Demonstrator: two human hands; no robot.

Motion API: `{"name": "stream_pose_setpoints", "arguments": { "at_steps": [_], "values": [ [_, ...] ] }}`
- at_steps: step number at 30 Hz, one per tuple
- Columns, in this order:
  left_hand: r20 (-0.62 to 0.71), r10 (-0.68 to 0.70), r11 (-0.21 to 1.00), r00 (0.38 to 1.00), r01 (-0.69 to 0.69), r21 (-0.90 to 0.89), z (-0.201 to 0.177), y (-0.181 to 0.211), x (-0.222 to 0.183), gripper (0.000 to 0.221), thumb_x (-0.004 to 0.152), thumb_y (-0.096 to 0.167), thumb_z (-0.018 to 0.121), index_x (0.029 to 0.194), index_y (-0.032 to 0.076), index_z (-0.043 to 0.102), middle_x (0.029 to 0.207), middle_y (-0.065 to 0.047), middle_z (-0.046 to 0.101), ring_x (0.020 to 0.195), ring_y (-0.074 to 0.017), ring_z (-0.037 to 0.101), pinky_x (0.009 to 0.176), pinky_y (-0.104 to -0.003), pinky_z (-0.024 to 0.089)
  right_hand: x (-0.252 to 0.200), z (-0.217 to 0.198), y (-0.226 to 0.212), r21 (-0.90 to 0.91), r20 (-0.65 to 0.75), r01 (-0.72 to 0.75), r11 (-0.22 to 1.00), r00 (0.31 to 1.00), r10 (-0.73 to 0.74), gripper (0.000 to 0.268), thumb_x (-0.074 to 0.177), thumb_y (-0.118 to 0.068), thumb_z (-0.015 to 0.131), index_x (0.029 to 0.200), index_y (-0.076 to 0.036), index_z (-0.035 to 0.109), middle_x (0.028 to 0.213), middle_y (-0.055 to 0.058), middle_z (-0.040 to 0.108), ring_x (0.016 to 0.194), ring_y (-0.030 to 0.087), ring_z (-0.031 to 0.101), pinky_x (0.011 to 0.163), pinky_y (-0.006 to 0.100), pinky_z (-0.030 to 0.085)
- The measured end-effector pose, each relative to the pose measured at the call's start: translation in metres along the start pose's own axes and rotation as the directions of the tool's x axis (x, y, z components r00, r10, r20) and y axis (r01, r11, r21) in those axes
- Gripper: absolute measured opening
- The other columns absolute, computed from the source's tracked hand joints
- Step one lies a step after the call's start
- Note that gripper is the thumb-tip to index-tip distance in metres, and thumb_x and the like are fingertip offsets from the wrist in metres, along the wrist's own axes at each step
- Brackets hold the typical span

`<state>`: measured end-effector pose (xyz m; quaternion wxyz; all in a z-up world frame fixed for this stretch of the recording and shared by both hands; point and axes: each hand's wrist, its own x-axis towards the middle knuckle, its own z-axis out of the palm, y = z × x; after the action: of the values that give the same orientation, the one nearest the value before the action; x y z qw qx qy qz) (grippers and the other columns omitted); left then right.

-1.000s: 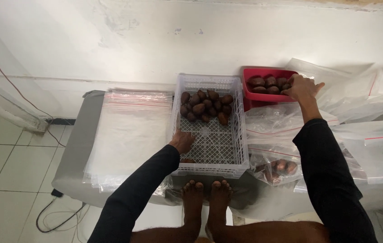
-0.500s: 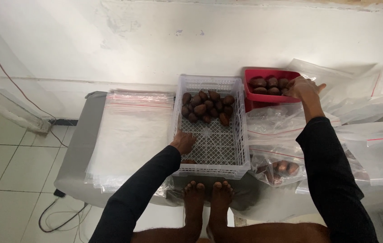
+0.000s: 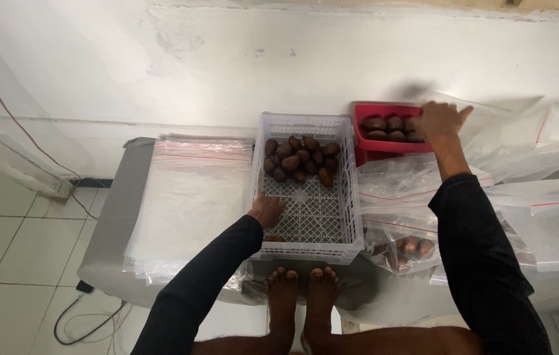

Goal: Picking fruits one by one from a crate into a bowl and then preparing a plastic bag for packing.

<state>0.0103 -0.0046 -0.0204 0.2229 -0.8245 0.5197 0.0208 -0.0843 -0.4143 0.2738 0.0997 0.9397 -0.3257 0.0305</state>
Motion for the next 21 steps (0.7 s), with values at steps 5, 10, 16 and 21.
{"name": "stream_pose_setpoints", "arguments": {
  "at_steps": [5, 10, 16, 21],
  "values": [
    [-0.007, -0.010, 1.000, 1.000, 0.010, -0.012, -0.009, -0.002, -0.005, 0.050, 0.103, 0.048, 0.057, 0.146, 0.023, 0.058, 0.120, -0.003, 0.070, 0.078, -0.0170, 0.067, 0.078, -0.042, 0.048, -0.044, -0.024, -0.053, -0.015, -0.540, 0.460, 0.888, 0.744, -0.394, 0.021, 0.104, -0.030, 0.067, 0.107, -0.010, 0.073, 0.093, 0.014, 0.068, 0.089, 0.033, 0.066, 0.076, 0.050, 0.042],
    [-0.016, 0.001, 1.000, 1.000, -0.001, 0.012, -0.025, 0.000, -0.015, 0.040, 0.106, 0.047, 0.054, 0.135, 0.024, 0.066, 0.114, 0.000, 0.071, 0.077, -0.0155, 0.066, 0.076, -0.039, 0.047, -0.149, 0.022, -0.136, -0.229, -0.522, 0.753, 0.617, 0.440, -0.731, 0.010, 0.092, -0.012, 0.070, 0.084, -0.007, 0.069, 0.071, 0.008, 0.060, 0.063, 0.025, 0.063, 0.059, 0.041, 0.048],
    [0.016, -0.058, 0.997, 0.998, 0.059, -0.056, -0.002, 0.005, 0.006, 0.028, 0.100, 0.041, 0.060, 0.108, 0.020, 0.077, 0.088, -0.001, 0.074, 0.061, -0.0146, 0.061, 0.069, -0.039, 0.048, -0.201, 0.101, -0.150, 0.224, 0.143, 0.850, 0.476, 0.455, -0.879, 0.033, 0.094, -0.025, 0.068, 0.119, -0.005, 0.060, 0.098, 0.016, 0.073, 0.086, 0.036, 0.075, 0.064, 0.051, 0.058],
    [-0.119, 0.004, 0.994, 0.993, -0.016, -0.106, 0.000, -0.001, 0.007, 0.029, 0.096, 0.037, 0.066, 0.078, 0.018, 0.077, 0.068, 0.003, 0.070, 0.055, -0.0053, 0.052, 0.053, -0.025, 0.041, -0.206, 0.102, -0.157, -0.118, 0.122, 0.887, 0.446, 0.459, -0.880, 0.030, 0.093, -0.021, 0.071, 0.120, -0.009, 0.066, 0.086, 0.007, 0.071, 0.068, 0.021, 0.070, 0.053, 0.035, 0.055]
  ]
}}
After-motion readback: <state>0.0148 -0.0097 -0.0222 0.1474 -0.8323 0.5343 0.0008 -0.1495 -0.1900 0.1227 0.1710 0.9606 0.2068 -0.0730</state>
